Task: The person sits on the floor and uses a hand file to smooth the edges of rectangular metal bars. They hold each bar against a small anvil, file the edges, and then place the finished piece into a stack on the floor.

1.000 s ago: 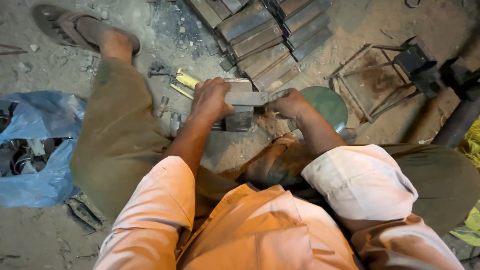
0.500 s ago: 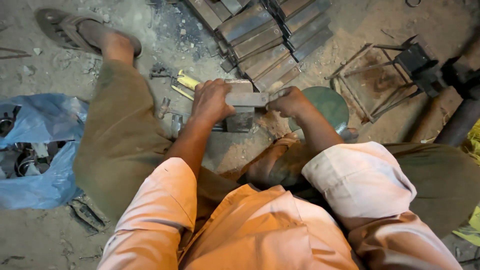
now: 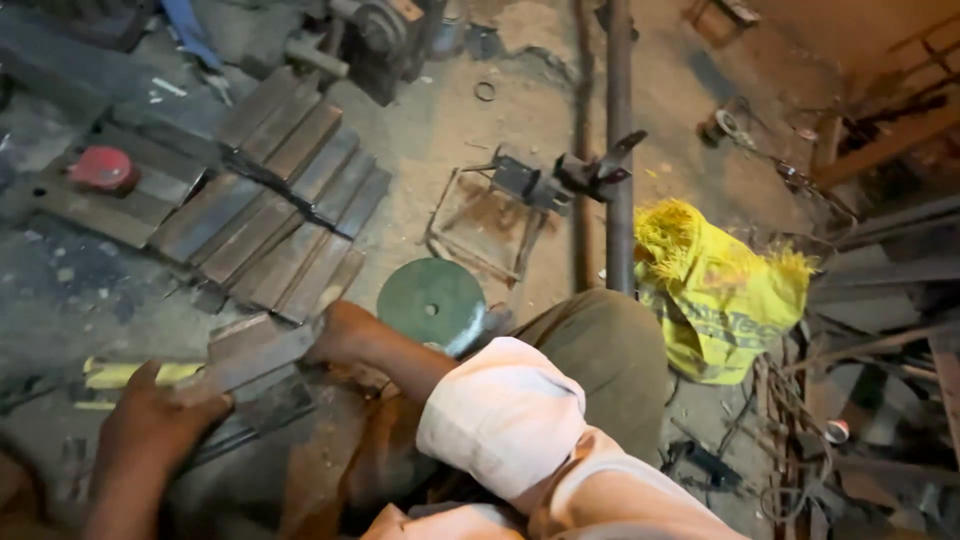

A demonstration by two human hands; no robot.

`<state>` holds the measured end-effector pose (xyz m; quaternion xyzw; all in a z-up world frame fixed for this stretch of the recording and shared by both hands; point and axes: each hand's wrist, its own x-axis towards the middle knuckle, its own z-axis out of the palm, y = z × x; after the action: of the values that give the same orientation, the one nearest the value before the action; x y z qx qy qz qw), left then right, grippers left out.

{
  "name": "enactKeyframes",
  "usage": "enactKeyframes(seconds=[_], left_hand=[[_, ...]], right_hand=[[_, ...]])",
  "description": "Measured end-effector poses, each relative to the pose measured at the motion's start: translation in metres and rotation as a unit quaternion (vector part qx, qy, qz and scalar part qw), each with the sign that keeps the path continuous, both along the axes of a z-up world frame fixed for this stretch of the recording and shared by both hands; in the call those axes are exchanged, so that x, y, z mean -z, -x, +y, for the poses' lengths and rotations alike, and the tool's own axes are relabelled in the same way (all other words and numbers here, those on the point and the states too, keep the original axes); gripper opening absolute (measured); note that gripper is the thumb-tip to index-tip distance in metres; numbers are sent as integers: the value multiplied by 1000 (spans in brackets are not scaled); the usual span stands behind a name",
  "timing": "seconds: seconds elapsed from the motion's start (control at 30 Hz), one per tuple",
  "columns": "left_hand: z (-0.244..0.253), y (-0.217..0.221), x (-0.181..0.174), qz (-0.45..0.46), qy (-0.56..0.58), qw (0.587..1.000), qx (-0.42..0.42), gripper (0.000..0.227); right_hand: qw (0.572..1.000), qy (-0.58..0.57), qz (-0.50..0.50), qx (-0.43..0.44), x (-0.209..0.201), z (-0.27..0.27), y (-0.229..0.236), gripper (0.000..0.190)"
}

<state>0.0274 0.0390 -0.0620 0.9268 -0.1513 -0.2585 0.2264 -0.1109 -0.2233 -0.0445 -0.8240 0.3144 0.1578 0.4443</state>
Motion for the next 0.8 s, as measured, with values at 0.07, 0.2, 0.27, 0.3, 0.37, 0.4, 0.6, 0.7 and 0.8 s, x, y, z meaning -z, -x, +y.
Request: enactKeyframes(seconds=[0.07,0.2,0.27,0.3,0.37,0.4,0.6,0.7,0.8], left_hand=[[1,-4,3,-21,2,1000,18,122],[10,-10,4,-3,-25,1000,-2,119],[14,-13,12,48,-28,998,-37,121],[17,-13,20,73,23,996,-53,120],[22,-17,36,123,125,981,-87,119],[22,-23,43,121,113,983,-84,118],[20,-21,42,155,123,975,-97,117],[11,-16,28,118,82,987,-70,110],[-8,-12,17,-17,-20,999,42,108]], right_hand=[[1000,-13,-15,23,-11,5,1,65],[999,18,21,31,-20,4,-1,73],[999,11,1,32,-19,5,-1,68],[999,7,14,32,-18,3,-2,68],[999,-1,38,30,-16,3,-3,68],[999,-4,32,37,-15,2,-3,69],[998,-38,2,52,-2,1,-5,72],[996,-53,2,67,-13,4,-3,73],[999,-19,35,29,-28,-1,7,62]])
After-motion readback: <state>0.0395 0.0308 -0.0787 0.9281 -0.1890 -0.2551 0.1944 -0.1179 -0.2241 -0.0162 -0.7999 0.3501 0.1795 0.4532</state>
